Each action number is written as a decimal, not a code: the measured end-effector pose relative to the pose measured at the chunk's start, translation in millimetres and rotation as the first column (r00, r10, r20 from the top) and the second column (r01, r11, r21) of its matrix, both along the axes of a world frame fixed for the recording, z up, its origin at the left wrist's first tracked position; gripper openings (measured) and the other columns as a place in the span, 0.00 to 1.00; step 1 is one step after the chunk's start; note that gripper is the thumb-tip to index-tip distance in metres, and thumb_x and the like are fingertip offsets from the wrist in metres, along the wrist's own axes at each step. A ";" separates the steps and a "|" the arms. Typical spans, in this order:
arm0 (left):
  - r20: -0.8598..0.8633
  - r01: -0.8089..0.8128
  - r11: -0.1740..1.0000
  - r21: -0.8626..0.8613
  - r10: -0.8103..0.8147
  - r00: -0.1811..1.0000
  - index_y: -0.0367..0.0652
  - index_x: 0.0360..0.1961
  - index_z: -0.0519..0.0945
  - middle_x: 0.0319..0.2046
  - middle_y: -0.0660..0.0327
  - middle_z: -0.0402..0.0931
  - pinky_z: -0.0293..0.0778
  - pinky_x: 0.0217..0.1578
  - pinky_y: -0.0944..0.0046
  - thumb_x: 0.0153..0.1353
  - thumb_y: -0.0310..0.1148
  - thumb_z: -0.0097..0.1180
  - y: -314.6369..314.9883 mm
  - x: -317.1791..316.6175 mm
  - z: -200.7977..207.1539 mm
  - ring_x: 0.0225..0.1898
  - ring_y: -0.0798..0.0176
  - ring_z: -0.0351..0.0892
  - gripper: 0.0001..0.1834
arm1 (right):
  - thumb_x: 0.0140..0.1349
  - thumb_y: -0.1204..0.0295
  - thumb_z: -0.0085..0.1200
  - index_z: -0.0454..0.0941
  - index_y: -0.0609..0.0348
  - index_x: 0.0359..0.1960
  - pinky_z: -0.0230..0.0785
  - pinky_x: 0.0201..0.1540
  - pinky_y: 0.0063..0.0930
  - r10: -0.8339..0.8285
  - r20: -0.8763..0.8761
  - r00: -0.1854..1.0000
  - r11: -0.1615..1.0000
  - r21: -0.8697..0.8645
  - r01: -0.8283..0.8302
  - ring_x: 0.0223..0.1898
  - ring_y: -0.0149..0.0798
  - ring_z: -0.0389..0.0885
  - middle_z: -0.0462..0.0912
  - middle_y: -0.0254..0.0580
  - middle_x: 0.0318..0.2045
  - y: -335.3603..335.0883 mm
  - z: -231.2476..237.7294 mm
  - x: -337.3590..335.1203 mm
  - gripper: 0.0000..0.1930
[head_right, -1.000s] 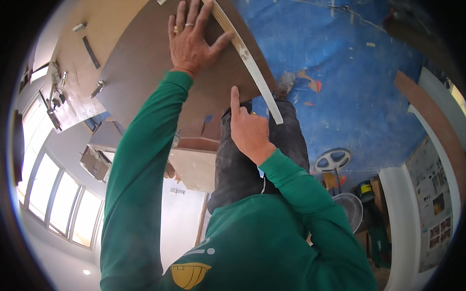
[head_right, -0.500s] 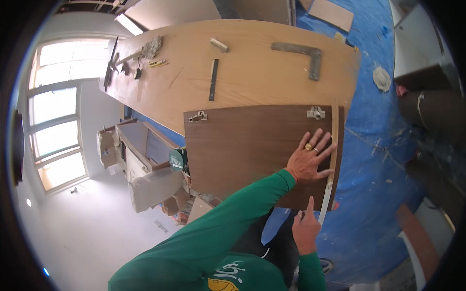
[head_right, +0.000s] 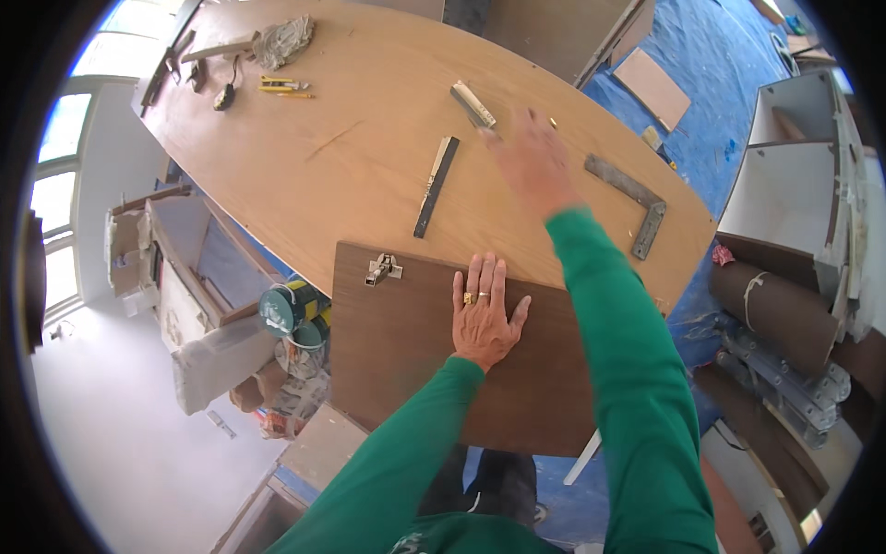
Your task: The person handles a wooden cabinet door, aligning a white edge strip along its curved edge. They use a pencil to mark the strip and the door surface, then remove the strip and mark the door again. The person works on a blue tarp-covered floor in a room with construction debris.
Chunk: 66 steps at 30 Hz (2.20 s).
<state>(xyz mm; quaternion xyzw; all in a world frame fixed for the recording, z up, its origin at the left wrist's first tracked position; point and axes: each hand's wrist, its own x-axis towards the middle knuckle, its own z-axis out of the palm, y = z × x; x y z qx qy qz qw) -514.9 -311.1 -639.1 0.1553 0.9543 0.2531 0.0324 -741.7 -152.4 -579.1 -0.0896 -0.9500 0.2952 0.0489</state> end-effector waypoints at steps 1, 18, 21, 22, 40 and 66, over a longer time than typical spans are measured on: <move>0.018 0.017 1.000 0.006 -0.017 1.000 0.40 0.83 0.67 0.85 0.52 0.61 0.51 0.85 0.33 0.76 0.54 0.64 2.1 1.1 2.3 0.88 0.45 0.53 0.43 | 0.75 0.51 0.66 0.82 0.70 0.59 0.75 0.62 0.59 0.045 0.028 0.999 0.999 0.019 -0.045 0.60 0.67 0.83 0.82 0.63 0.64 8.1 -21.3 -22.8 0.29; 0.135 0.034 0.996 -0.078 -0.023 0.991 0.40 0.82 0.68 0.86 0.52 0.59 0.49 0.85 0.32 0.76 0.55 0.62 -2.6 -7.3 3.8 0.88 0.44 0.52 0.43 | 0.72 0.68 0.63 0.86 0.54 0.60 0.77 0.62 0.50 0.532 -0.004 0.847 0.826 0.224 -0.518 0.58 0.59 0.85 0.87 0.48 0.56 58.2 -47.6 -191.1 0.17; 0.126 0.030 0.993 -0.112 -0.016 0.992 0.40 0.82 0.68 0.86 0.51 0.58 0.49 0.85 0.32 0.76 0.56 0.62 -5.2 -1.8 5.7 0.88 0.43 0.52 0.43 | 0.72 0.68 0.62 0.86 0.54 0.56 0.78 0.60 0.52 0.537 0.215 0.816 0.805 0.159 -0.572 0.57 0.58 0.85 0.87 0.48 0.56 46.0 -49.6 -212.7 0.14; 0.135 0.036 0.993 -0.114 -0.020 0.991 0.40 0.82 0.68 0.86 0.51 0.58 0.49 0.85 0.32 0.75 0.56 0.62 -3.1 -4.6 4.5 0.88 0.43 0.52 0.43 | 0.72 0.69 0.62 0.85 0.56 0.55 0.78 0.60 0.52 0.553 0.212 0.806 0.795 0.155 -0.586 0.57 0.59 0.86 0.87 0.49 0.55 49.1 -52.9 -215.7 0.12; 0.138 0.027 0.994 -0.104 -0.012 0.990 0.40 0.81 0.68 0.86 0.50 0.57 0.47 0.85 0.31 0.75 0.55 0.63 0.3 -3.6 2.1 0.89 0.43 0.50 0.43 | 0.70 0.71 0.55 0.85 0.62 0.41 0.80 0.48 0.61 0.408 0.021 0.913 0.913 -0.007 -0.408 0.45 0.68 0.88 0.89 0.61 0.36 -8.4 -72.5 -99.8 0.08; -0.073 0.066 0.953 -0.294 -0.092 0.993 0.38 0.78 0.71 0.83 0.49 0.64 0.46 0.86 0.35 0.78 0.50 0.59 18.2 9.5 14.0 0.88 0.43 0.54 0.36 | 0.75 0.72 0.64 0.79 0.64 0.40 0.79 0.38 0.38 -0.372 0.433 0.821 0.540 -0.619 0.571 0.34 0.38 0.89 0.87 0.45 0.30 51.9 132.8 374.0 0.08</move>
